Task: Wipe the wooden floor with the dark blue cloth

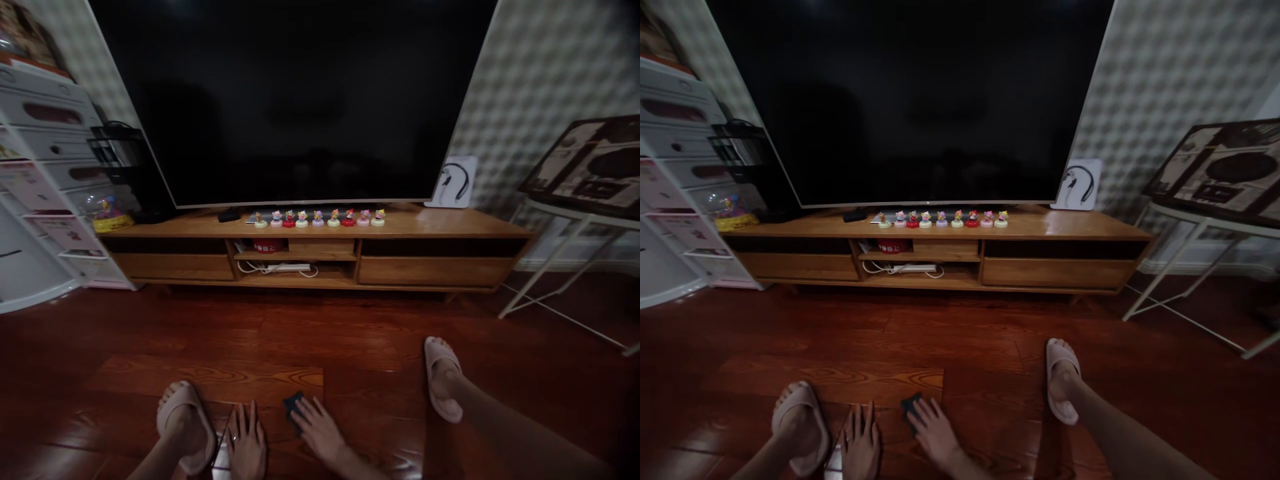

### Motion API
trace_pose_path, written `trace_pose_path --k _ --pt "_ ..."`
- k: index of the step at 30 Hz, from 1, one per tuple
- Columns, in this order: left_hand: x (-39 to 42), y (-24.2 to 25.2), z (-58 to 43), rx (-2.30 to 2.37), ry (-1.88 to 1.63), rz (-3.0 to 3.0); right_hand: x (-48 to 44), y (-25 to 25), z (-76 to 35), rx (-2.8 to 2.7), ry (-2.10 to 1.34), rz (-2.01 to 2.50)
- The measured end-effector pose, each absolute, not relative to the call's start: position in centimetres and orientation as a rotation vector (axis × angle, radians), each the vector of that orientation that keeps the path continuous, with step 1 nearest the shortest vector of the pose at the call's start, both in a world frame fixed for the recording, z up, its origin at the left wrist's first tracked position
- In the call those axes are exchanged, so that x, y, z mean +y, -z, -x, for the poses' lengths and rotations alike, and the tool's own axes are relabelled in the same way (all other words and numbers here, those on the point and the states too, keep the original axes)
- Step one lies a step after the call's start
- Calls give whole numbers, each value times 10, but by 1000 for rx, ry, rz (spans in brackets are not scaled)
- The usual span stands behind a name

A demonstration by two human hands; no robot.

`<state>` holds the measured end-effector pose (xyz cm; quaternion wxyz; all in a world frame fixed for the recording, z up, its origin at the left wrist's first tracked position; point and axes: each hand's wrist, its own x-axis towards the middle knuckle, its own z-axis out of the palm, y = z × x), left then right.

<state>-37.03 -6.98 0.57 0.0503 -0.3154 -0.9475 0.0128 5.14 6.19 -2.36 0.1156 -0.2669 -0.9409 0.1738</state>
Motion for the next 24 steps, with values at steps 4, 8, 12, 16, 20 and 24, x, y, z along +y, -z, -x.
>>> trace_pose_path --k 4,8,12,16,20,24 --pt "-70 -7 368 -2877 -75 909 151 -4 -106 -2547 -400 1138" --pt "-70 -4 371 -2932 -59 986 206 -7 -176 -2299 -279 1345" --pt "-69 1 373 -3021 -96 969 200 -2 -185 -2254 -216 1432" --pt "-69 1 371 -2979 -79 927 159 0 -123 -2324 -199 1481" --pt "-72 -2 371 -2980 -3 1020 94 15 -51 -2436 -207 1339" --pt "-74 -4 371 -2994 17 1090 36 44 -10 -2646 -189 941"
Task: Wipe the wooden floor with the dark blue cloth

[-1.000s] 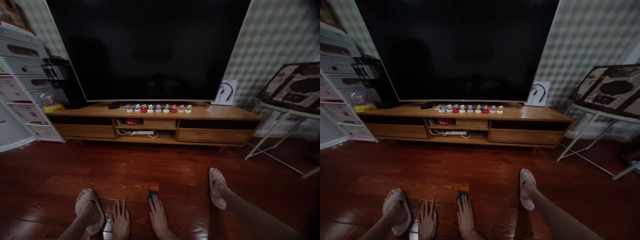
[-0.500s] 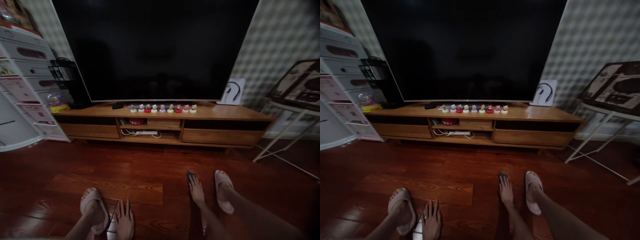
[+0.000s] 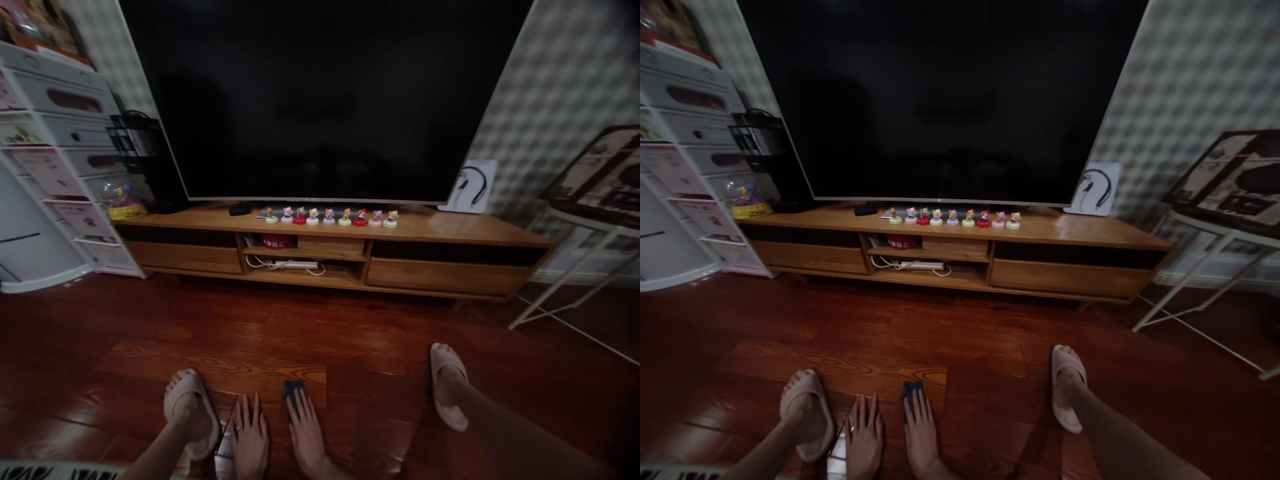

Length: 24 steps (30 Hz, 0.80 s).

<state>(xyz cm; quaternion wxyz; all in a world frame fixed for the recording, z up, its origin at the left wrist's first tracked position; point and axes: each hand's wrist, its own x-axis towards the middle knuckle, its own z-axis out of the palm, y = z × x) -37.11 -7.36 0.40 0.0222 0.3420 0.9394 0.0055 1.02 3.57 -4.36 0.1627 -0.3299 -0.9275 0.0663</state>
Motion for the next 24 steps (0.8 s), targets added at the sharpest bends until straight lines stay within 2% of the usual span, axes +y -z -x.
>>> trace_pose_path --k 3,6,10,13,17,24 --pt "-72 -3 369 2898 -52 -1096 47 46 -16 -2666 -189 863" --pt "-71 0 368 2859 -156 -1132 106 27 -51 -2600 -181 980" --pt "-73 3 372 2936 -463 -1244 189 8 -132 -2446 -131 1150" --pt "-74 1 376 3055 -661 -1244 218 10 -193 -2259 -35 1201" --pt "-73 -6 374 3206 -763 -1088 206 22 -208 -2243 -14 1187" --pt "-72 -22 364 3058 -721 -1086 110 40 -81 -2563 -159 977"
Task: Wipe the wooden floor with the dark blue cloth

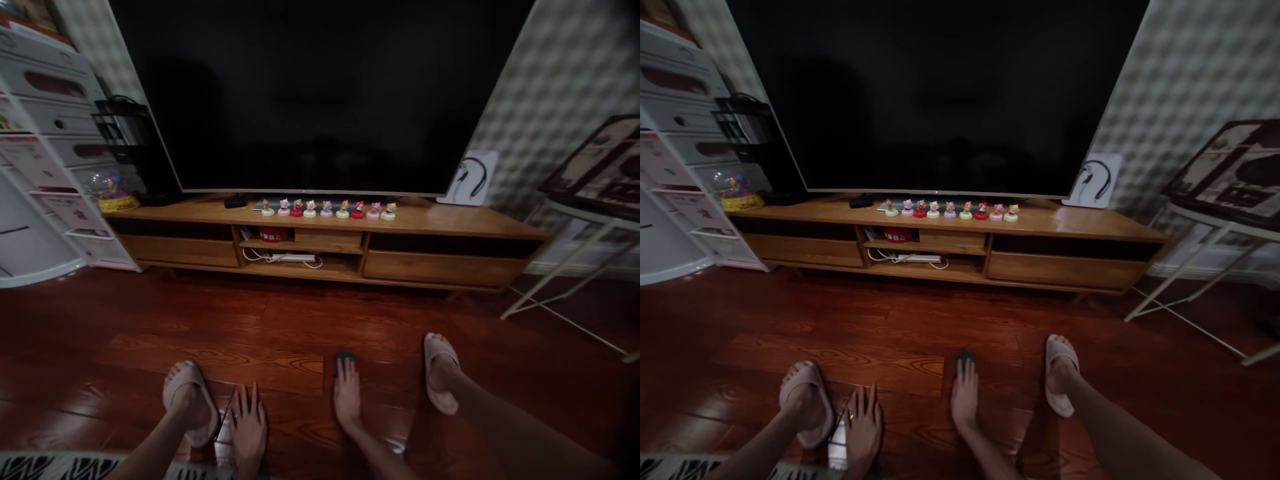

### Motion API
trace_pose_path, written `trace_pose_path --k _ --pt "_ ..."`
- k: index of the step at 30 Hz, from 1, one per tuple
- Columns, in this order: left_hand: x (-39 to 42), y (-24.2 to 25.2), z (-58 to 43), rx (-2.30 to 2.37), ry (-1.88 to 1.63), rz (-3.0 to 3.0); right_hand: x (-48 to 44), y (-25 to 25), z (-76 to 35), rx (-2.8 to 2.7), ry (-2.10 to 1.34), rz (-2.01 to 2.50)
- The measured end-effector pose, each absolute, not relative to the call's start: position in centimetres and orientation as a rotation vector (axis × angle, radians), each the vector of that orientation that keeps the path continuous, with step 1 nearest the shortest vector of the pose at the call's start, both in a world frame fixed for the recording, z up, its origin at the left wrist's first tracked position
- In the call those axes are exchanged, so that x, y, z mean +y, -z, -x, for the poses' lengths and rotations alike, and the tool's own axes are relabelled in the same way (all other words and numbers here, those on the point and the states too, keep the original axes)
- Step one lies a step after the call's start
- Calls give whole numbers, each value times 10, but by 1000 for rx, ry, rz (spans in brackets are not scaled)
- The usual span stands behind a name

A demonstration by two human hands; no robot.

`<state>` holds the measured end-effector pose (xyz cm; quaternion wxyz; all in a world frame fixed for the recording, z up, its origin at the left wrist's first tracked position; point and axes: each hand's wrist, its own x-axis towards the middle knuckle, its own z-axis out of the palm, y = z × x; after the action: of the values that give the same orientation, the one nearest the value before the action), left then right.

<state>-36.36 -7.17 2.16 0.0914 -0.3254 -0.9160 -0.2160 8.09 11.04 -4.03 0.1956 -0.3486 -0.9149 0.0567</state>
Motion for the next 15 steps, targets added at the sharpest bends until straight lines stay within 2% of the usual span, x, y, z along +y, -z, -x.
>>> trace_pose_path --k 7,10,15 --pt "-72 -23 365 -2658 660 987 10 77 -1 -2569 -238 692" --pt "-70 -22 363 -2563 690 936 30 71 -19 -2542 -288 762" --pt "-69 -15 365 -2628 660 985 102 49 -93 -2494 -254 1140"
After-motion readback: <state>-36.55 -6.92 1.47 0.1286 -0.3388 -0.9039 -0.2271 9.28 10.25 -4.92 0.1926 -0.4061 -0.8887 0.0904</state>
